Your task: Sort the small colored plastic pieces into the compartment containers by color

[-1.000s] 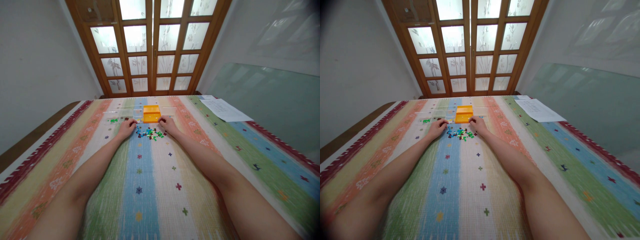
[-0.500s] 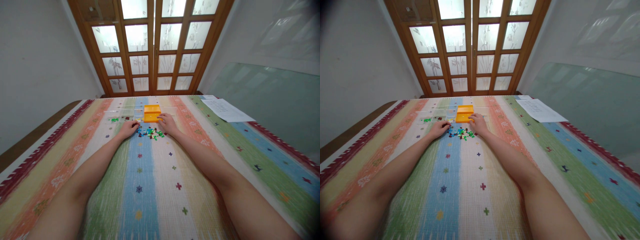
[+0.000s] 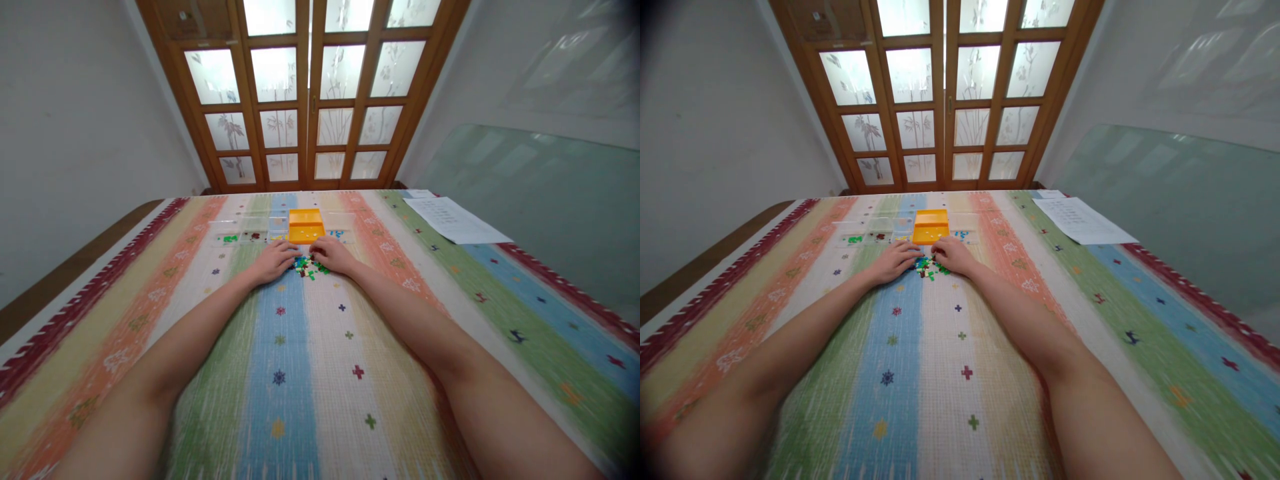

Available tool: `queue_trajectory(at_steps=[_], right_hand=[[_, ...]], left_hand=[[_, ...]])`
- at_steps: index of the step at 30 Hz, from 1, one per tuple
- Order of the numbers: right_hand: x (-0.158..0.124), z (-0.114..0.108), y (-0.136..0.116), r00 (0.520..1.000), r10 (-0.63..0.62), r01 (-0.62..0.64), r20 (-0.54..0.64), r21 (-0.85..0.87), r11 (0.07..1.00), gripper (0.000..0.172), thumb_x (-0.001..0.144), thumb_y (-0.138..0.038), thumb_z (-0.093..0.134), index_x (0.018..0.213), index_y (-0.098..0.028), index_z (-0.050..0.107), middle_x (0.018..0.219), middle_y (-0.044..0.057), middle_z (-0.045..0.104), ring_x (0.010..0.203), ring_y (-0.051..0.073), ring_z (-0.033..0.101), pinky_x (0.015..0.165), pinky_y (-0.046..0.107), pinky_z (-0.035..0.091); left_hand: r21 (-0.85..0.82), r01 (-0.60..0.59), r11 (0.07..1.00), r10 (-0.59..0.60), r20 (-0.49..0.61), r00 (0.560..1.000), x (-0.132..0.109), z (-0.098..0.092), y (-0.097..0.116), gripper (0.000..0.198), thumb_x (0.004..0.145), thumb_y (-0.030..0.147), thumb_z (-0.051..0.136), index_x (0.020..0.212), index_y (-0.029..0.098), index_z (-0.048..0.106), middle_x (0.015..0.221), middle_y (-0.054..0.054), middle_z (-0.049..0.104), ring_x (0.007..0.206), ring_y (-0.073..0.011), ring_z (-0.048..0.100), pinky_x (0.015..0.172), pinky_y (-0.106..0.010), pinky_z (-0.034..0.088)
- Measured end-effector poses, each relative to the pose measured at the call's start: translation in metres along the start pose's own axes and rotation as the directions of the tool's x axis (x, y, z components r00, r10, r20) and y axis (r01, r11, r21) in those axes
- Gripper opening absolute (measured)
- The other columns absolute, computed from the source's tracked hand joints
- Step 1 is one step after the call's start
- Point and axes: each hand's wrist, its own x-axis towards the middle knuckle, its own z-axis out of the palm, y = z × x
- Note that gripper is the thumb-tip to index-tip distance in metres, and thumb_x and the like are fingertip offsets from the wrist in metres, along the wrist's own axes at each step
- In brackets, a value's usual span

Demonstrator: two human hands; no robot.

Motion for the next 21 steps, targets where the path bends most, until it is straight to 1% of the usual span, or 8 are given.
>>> queue_trajectory(at_steps=[2,4,7,10,14,18,21], right_hand=[[-0.001,-0.001,0.001,1.0,0.004,-0.004,0.022,0.001,1.0,0.015,0.088,-0.019,0.063,0.097,-0.022,0.075,0.094,0.006,0.07,0.091,0.022,0.061,0.085,0.033,0.044],[-0.001,-0.001,0.001,0.999,0.008,-0.008,0.036,-0.008,1.0,0.013,0.089,-0.024,0.064,0.095,-0.022,0.075,0.093,0.006,0.068,0.091,0.022,0.061,0.085,0.033,0.044],[0.0,0.0,0.001,0.999,0.009,-0.008,0.038,-0.014,1.0,0.012,0.091,-0.025,0.064,0.093,-0.022,0.075,0.094,0.006,0.066,0.092,0.022,0.06,0.085,0.033,0.044],[0.0,0.001,0.003,1.0,0.012,-0.012,0.027,0.0,1.0,0.013,0.093,-0.023,0.062,0.093,-0.021,0.075,0.094,0.006,0.067,0.094,0.022,0.06,0.086,0.033,0.044],[0.0,0.004,0.006,0.999,0.033,-0.033,0.02,0.013,0.999,0.015,0.094,-0.021,0.061,0.094,-0.021,0.075,0.095,0.007,0.068,0.095,0.023,0.061,0.086,0.034,0.045],[0.0,0.004,0.006,0.999,0.045,-0.045,0.006,0.021,0.999,0.018,0.092,-0.016,0.059,0.094,-0.022,0.076,0.096,0.007,0.069,0.096,0.023,0.062,0.086,0.033,0.045],[-0.001,0.003,0.004,0.999,0.034,-0.035,0.006,0.031,0.999,0.015,0.092,-0.019,0.062,0.097,-0.023,0.076,0.096,0.006,0.068,0.095,0.022,0.061,0.086,0.034,0.045]], left_hand=[[-0.044,-0.035,0.998,0.038,0.058,0.998,0.002,0.005,0.002,0.041,0.105,0.037,0.044,0.138,0.029,0.068,0.145,-0.005,0.063,0.14,-0.0262,0.047,0.125,-0.048,0.03],[-0.06,-0.018,0.998,0.022,0.069,0.997,0.002,0.009,0.0,0.044,0.106,0.038,0.041,0.141,0.029,0.065,0.147,-0.004,0.063,0.142,-0.026,0.045,0.127,-0.049,0.028],[-0.061,0.005,0.998,-0.002,0.052,0.999,0.0,0.009,-0.007,0.044,0.107,0.038,0.038,0.139,0.028,0.067,0.145,-0.002,0.065,0.142,-0.0253,0.044,0.128,-0.048,0.028],[-0.051,0.003,0.999,-0.002,0.025,1.0,-0.002,0.008,-0.01,0.045,0.107,0.038,0.037,0.134,0.025,0.07,0.142,-0.004,0.066,0.141,-0.025,0.045,0.127,-0.047,0.029],[-0.053,0.017,0.998,-0.017,-0.002,1.0,-0.003,0.007,-0.011,0.044,0.107,0.039,0.037,0.128,0.025,0.073,0.14,-0.005,0.068,0.138,-0.025,0.048,0.126,-0.048,0.03],[-0.058,0.038,0.998,-0.039,-0.018,0.999,-0.002,0.006,-0.009,0.042,0.107,0.038,0.038,0.125,0.026,0.075,0.135,-0.004,0.07,0.134,-0.0249,0.051,0.125,-0.048,0.031],[-0.046,0.035,0.998,-0.037,-0.034,0.999,-0.001,0.003,-0.006,0.041,0.106,0.038,0.039,0.123,0.026,0.076,0.131,-0.004,0.072,0.129,-0.0264,0.052,0.123,-0.049,0.031]])
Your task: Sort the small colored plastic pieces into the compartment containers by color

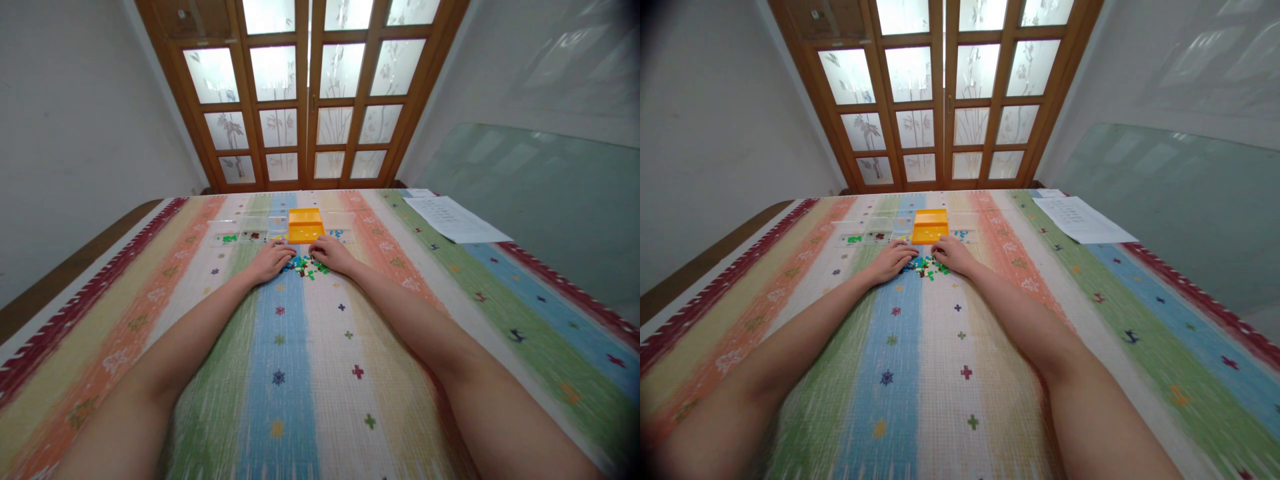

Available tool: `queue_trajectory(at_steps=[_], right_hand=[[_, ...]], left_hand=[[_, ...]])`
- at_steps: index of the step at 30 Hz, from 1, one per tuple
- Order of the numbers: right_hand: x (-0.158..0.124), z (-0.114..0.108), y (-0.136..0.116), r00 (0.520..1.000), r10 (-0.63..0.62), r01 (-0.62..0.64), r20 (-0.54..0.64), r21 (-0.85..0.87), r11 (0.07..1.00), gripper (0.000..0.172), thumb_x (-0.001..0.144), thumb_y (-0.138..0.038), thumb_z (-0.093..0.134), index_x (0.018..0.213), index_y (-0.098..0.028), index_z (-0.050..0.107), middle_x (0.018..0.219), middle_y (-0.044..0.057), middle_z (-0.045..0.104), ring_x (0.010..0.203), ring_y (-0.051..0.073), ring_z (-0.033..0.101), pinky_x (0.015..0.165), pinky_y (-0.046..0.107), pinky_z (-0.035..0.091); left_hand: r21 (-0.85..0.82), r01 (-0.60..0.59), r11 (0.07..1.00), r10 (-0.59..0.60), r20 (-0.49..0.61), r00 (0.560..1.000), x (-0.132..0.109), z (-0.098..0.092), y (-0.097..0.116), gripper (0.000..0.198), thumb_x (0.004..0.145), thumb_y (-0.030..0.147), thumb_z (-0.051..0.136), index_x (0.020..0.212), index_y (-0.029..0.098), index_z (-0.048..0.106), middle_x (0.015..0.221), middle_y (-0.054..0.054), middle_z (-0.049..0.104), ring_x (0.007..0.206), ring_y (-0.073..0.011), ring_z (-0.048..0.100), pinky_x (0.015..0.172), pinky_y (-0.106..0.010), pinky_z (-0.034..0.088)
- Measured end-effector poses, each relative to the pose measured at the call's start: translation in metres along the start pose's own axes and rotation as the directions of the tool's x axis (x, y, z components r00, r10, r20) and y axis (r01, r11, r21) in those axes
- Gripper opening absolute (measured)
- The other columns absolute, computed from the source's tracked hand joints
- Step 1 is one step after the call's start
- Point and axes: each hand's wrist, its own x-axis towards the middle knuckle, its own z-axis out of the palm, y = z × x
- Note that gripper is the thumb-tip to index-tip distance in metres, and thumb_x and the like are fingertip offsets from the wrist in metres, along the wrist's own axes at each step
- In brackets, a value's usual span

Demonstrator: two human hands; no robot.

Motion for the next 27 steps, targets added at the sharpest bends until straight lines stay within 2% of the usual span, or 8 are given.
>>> queue_trajectory(at_steps=[9,18,27], right_hand=[[0.003,0.0,0.001,1.0,0.014,-0.014,0.018,-0.001,1.0,0.01,0.09,-0.022,0.065,0.088,-0.021,0.074,0.09,0.005,0.067,0.089,0.021,0.061,0.082,0.033,0.044],[0.001,-0.001,-0.001,1.0,-0.009,0.009,-0.016,0.022,1.0,0.014,0.089,-0.014,0.062,0.092,-0.02,0.074,0.093,0.006,0.07,0.093,0.022,0.062,0.086,0.033,0.045],[0.0,-0.007,-0.008,0.999,-0.032,0.031,0.023,0.012,0.999,0.013,0.086,-0.011,0.064,0.088,-0.02,0.073,0.095,0.006,0.068,0.095,0.022,0.061,0.088,0.033,0.045]], left_hand=[[0.055,-0.013,0.998,0.014,-0.017,1.0,-0.001,0.0,0.002,0.043,0.107,0.037,0.038,0.127,0.024,0.074,0.131,-0.007,0.07,0.125,-0.0277,0.051,0.119,-0.05,0.035],[0.062,-0.019,0.998,0.021,-0.019,1.0,-0.001,0.006,-0.007,0.046,0.108,0.038,0.036,0.13,0.023,0.073,0.135,-0.006,0.07,0.131,-0.0272,0.049,0.121,-0.05,0.035],[0.103,0.003,0.995,-0.011,0.077,0.997,-0.002,0.004,-0.011,0.051,0.109,0.04,0.029,0.134,0.022,0.07,0.146,-0.002,0.064,0.143,-0.0261,0.041,0.126,-0.048,0.03]])
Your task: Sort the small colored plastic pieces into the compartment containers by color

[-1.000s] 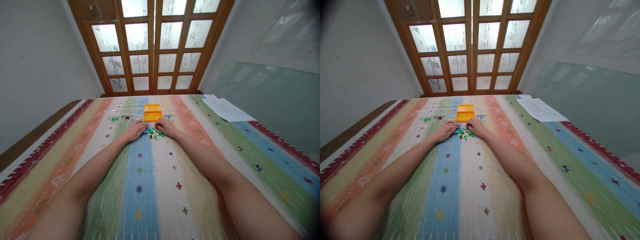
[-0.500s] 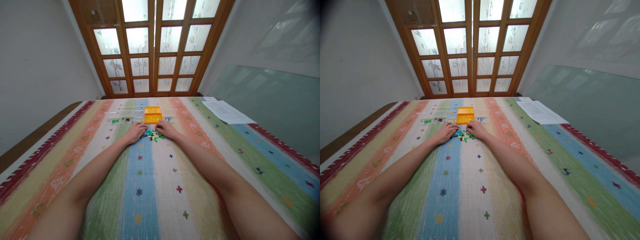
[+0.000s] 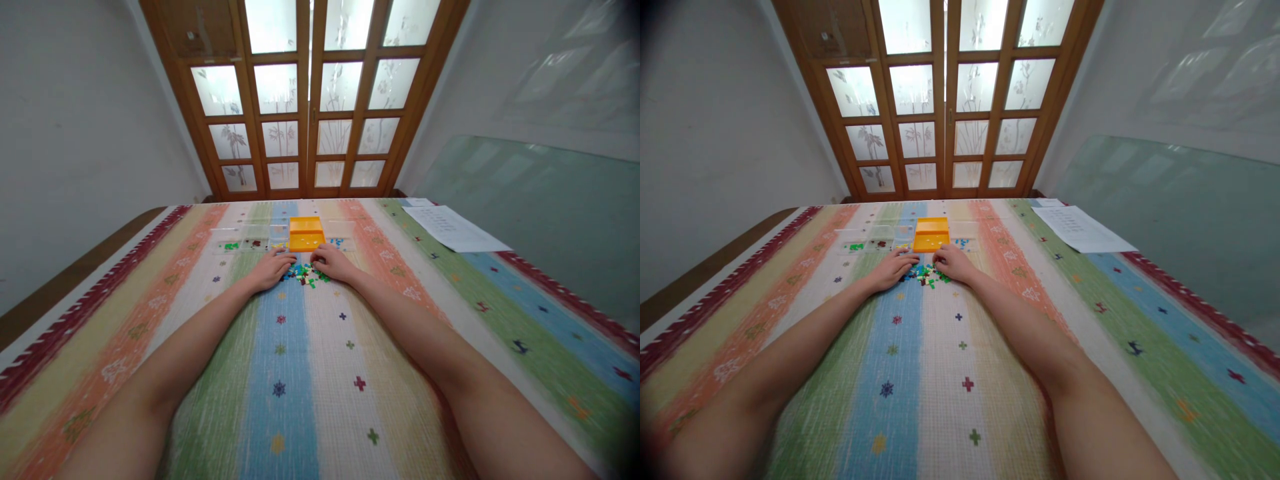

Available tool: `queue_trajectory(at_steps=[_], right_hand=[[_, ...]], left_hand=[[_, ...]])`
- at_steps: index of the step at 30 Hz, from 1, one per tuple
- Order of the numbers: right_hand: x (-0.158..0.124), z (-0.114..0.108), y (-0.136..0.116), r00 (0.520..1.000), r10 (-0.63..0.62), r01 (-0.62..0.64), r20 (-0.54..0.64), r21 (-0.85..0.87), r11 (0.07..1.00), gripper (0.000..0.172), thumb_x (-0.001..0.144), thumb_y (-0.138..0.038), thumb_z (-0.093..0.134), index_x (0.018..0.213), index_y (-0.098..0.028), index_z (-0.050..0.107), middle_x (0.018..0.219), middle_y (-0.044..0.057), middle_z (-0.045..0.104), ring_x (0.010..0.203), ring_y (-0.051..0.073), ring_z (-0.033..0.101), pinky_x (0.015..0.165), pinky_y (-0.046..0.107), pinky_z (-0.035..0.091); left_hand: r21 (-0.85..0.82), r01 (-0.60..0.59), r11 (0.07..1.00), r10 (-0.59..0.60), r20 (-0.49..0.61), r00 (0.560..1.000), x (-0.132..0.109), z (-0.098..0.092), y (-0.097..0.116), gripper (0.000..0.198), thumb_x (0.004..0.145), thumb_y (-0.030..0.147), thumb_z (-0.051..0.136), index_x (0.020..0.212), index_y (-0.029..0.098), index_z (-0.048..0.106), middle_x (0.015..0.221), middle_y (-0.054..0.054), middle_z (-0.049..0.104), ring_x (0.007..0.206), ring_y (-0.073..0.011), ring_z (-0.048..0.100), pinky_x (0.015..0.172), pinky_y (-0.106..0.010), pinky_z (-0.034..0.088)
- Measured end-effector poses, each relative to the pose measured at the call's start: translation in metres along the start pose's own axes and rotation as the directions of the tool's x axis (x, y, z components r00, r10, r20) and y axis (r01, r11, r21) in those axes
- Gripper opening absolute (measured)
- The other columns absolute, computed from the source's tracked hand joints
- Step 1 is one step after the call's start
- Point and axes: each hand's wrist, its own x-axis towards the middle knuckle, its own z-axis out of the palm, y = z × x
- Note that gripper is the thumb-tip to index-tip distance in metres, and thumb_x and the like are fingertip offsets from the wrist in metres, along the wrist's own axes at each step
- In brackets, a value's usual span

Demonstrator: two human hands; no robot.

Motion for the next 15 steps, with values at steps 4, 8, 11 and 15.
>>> queue_trajectory(at_steps=[4,8,11,15], right_hand=[[0.0002,0.0001,-0.0007,1.0,-0.001,0.001,-0.006,0.005,1.0,0.013,0.087,-0.012,0.063,0.089,-0.019,0.073,0.094,0.006,0.067,0.094,0.022,0.06,0.088,0.033,0.045],[-0.0003,0.0004,0.0006,1.0,0.016,-0.016,-0.004,-0.001,1.0,0.013,0.086,-0.011,0.064,0.09,-0.02,0.073,0.094,0.006,0.067,0.094,0.022,0.06,0.088,0.033,0.045],[-0.0009,0.001,0.0027,1.0,-0.002,0.002,0.009,0.004,1.0,0.016,0.085,-0.01,0.063,0.091,-0.02,0.074,0.095,0.006,0.068,0.096,0.022,0.06,0.089,0.034,0.045],[-0.0013,0.0017,0.0043,1.0,-0.018,0.018,0.008,0.006,1.0,0.015,0.086,-0.01,0.064,0.092,-0.02,0.074,0.096,0.006,0.068,0.096,0.022,0.061,0.089,0.034,0.045]], left_hand=[[0.024,-0.019,1.0,0.017,0.067,0.998,-0.0009,-0.0042,0.0001,0.051,0.109,0.04,0.031,0.143,0.023,0.064,0.154,-0.004,0.057,0.146,-0.0262,0.04,0.128,-0.048,0.026],[0.026,-0.053,0.998,0.051,0.072,0.996,-0.0008,-0.0053,0.0012,0.051,0.109,0.039,0.031,0.144,0.022,0.063,0.154,-0.006,0.057,0.143,-0.0256,0.043,0.126,-0.047,0.028],[0.009,-0.055,0.998,0.055,0.03,0.998,-0.0006,-0.0042,0.0021,0.049,0.109,0.038,0.032,0.141,0.022,0.066,0.15,-0.007,0.061,0.14,-0.0255,0.046,0.125,-0.047,0.03],[-0.052,-0.042,0.998,0.041,-0.032,0.999,-0.0009,-0.0037,0.0008,0.049,0.109,0.036,0.031,0.137,0.021,0.068,0.144,-0.007,0.064,0.136,-0.0241,0.049,0.123,-0.046,0.033]])
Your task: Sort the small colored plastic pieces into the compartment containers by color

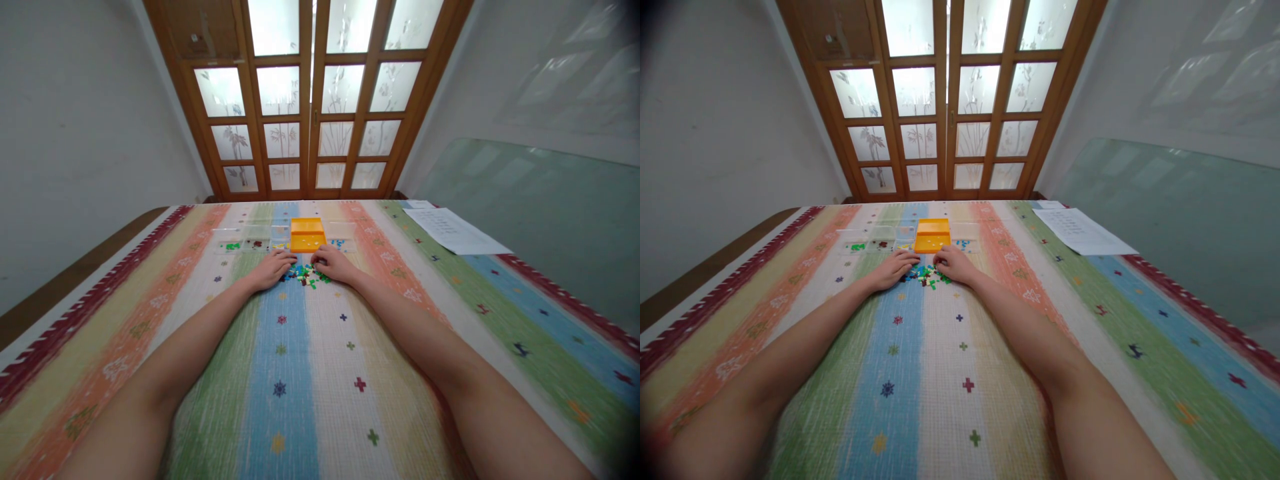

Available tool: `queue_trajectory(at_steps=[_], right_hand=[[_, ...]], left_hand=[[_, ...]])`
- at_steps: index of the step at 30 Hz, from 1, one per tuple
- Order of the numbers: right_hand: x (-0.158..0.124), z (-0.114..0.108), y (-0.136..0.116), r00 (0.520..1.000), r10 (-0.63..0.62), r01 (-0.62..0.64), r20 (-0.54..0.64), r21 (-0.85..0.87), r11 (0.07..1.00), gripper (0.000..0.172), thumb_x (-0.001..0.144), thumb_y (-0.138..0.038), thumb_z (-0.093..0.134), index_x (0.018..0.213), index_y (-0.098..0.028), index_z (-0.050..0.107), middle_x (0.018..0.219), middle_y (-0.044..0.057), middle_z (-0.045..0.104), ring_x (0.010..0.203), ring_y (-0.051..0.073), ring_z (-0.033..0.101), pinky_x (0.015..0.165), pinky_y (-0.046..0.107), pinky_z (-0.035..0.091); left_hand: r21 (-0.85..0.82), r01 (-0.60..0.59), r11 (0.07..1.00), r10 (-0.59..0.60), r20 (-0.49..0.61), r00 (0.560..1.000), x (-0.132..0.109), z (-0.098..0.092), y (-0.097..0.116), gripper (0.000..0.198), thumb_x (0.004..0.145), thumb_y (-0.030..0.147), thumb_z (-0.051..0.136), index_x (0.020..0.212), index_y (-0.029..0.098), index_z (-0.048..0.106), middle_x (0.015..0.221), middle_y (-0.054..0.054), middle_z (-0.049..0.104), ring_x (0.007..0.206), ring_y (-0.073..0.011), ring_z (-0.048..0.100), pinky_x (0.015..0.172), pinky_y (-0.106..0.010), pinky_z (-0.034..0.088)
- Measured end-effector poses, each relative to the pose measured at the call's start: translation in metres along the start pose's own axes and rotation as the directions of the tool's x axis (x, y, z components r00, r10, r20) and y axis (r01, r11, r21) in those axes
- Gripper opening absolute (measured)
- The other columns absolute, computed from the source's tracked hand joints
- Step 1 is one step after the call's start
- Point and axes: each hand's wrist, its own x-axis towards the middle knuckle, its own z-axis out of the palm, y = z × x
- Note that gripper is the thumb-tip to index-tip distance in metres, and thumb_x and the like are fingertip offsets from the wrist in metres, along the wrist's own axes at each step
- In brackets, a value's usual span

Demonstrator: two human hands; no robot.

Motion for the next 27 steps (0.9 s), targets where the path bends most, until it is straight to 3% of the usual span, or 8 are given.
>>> queue_trajectory(at_steps=[12,18,22,27], right_hand=[[0.0,-0.002,-0.004,1.0,0.016,-0.016,0.005,-0.018,1.0,0.01,0.09,-0.014,0.066,0.092,-0.02,0.074,0.095,0.006,0.067,0.096,0.021,0.061,0.088,0.032,0.045],[0.0,-0.004,-0.008,1.0,0.017,-0.017,0.002,0.005,1.0,0.009,0.09,-0.015,0.066,0.091,-0.021,0.073,0.095,0.005,0.067,0.096,0.021,0.06,0.087,0.032,0.044],[0.0,-0.004,-0.007,1.0,0.004,-0.004,-0.001,0.01,1.0,0.009,0.09,-0.016,0.066,0.09,-0.02,0.073,0.095,0.005,0.067,0.095,0.021,0.06,0.088,0.032,0.044],[0.0,-0.003,-0.006,1.0,0.001,-0.001,-0.005,0.009,1.0,0.01,0.09,-0.016,0.065,0.091,-0.02,0.074,0.095,0.005,0.067,0.095,0.021,0.06,0.087,0.032,0.044]], left_hand=[[-0.001,0.008,1.0,-0.008,-0.015,1.0,0.002,0.004,-0.002,0.047,0.109,0.037,0.033,0.133,0.022,0.07,0.14,-0.007,0.067,0.13,-0.025,0.052,0.12,-0.049,0.038],[0.025,0.059,0.998,-0.054,-0.166,0.985,0.001,0.002,-0.004,0.045,0.109,0.035,0.033,0.124,0.022,0.074,0.133,-0.006,0.071,0.124,-0.0237,0.057,0.116,-0.047,0.043],[0.062,0.213,0.975,-0.179,-0.347,0.921,-0.001,-0.004,-0.013,0.045,0.109,0.035,0.033,0.123,0.021,0.074,0.133,-0.007,0.07,0.125,-0.0243,0.057,0.115,-0.048,0.042],[0.05,0.449,0.892,-0.356,-0.534,0.767,-0.008,-0.012,-0.034,0.047,0.108,0.035,0.031,0.122,0.018,0.073,0.133,-0.011,0.07,0.122,-0.027,0.059,0.112,-0.049,0.042]])
